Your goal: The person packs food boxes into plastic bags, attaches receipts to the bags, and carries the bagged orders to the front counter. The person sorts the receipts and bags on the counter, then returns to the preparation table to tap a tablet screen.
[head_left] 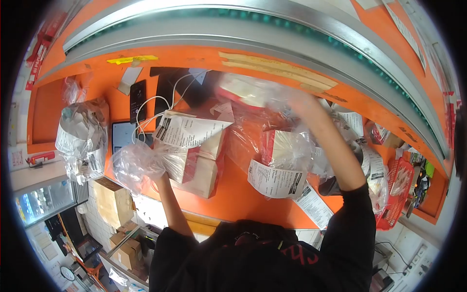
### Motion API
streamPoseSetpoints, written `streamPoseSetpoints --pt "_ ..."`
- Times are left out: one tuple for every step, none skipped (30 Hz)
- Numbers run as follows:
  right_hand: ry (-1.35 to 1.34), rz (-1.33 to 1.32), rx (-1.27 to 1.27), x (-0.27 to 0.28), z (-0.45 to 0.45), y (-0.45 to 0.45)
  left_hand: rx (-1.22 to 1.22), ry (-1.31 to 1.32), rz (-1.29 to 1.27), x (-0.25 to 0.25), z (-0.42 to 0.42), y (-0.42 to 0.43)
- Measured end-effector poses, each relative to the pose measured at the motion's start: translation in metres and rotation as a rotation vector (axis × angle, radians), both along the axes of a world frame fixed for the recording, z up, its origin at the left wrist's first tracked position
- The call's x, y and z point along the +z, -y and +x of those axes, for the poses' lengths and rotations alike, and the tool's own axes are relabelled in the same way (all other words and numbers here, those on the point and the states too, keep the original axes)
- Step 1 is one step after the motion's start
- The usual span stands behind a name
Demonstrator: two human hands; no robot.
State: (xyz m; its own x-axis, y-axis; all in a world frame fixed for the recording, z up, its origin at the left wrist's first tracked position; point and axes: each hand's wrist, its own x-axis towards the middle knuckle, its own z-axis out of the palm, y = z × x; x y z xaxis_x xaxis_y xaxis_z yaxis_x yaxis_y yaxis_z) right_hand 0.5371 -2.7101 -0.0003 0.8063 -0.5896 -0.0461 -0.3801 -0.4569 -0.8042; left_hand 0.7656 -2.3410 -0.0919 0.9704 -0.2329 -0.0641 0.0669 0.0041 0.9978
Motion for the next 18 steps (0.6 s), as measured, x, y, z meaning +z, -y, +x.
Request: streamPoseSetpoints --pt "0.027 0.033 0.033 -0.005 0.011 -0.003 0.0 -0.005 0.019 -0.007 -0.005 -0.003" --pt "0.049 0.065 0.062 -0.01 0.021 -0.006 -0.001 -0.012 0.036 -0.015 -0.011 -0.008" --pt "0.083 0.093 0.09 -0.016 0.03 -0.007 0.0 -0.022 0.059 -0.025 -0.02 -0.014" --pt "0.129 0.114 0.115 -0.022 0.038 -0.009 -0.001 -0.03 0.08 -0.033 -0.028 -0.022" --pt "0.196 0.13 0.136 -0.029 0.046 -0.011 -0.007 -0.034 0.108 -0.04 -0.036 -0.031" --pt "0.257 0.161 0.149 -0.034 0.052 -0.013 -0.019 -0.029 0.138 -0.043 -0.041 -0.038" --pt "0.283 0.246 0.135 -0.036 0.055 -0.019 -0.028 -0.02 0.163 -0.044 -0.044 -0.046" --pt "0.112 0.483 0.083 -0.018 0.06 -0.03 -0.047 0.016 0.207 -0.042 -0.044 -0.054" --pt "-0.068 0.697 0.004 0.0 0.065 -0.041 -0.079 0.082 0.276 -0.036 -0.043 -0.063" --pt "-0.261 0.519 0.133 0.036 0.061 -0.05 -0.132 0.185 0.378 -0.029 -0.04 -0.072" --pt "0.047 0.13 0.264 0.014 0.05 -0.06 -0.208 0.331 0.506 -0.018 -0.037 -0.082" --pt "-0.044 -0.049 0.219 0.019 0.032 -0.071 -0.288 0.498 0.635 -0.007 -0.033 -0.094" --pt "-0.058 -0.185 0.176 0.032 0.014 -0.077 -0.363 0.678 0.745 0.005 -0.031 -0.104" --pt "-0.09 -0.217 0.096 0.035 -0.003 -0.077 -0.431 0.773 0.826 0.018 -0.031 -0.111" --pt "-0.123 -0.248 0.018 0.037 -0.021 -0.073 -0.475 0.812 0.906 0.032 -0.034 -0.115" --pt "-0.294 -0.078 -0.071 0.053 -0.038 -0.068 -0.522 0.831 0.992 0.043 -0.04 -0.116" --pt "-0.464 0.095 -0.16 0.068 -0.054 -0.064 -0.507 0.666 1.086 0.059 -0.054 -0.107" --pt "-0.466 0.091 -0.163 0.057 -0.075 -0.067 -0.488 0.505 1.185 0.075 -0.068 -0.098"
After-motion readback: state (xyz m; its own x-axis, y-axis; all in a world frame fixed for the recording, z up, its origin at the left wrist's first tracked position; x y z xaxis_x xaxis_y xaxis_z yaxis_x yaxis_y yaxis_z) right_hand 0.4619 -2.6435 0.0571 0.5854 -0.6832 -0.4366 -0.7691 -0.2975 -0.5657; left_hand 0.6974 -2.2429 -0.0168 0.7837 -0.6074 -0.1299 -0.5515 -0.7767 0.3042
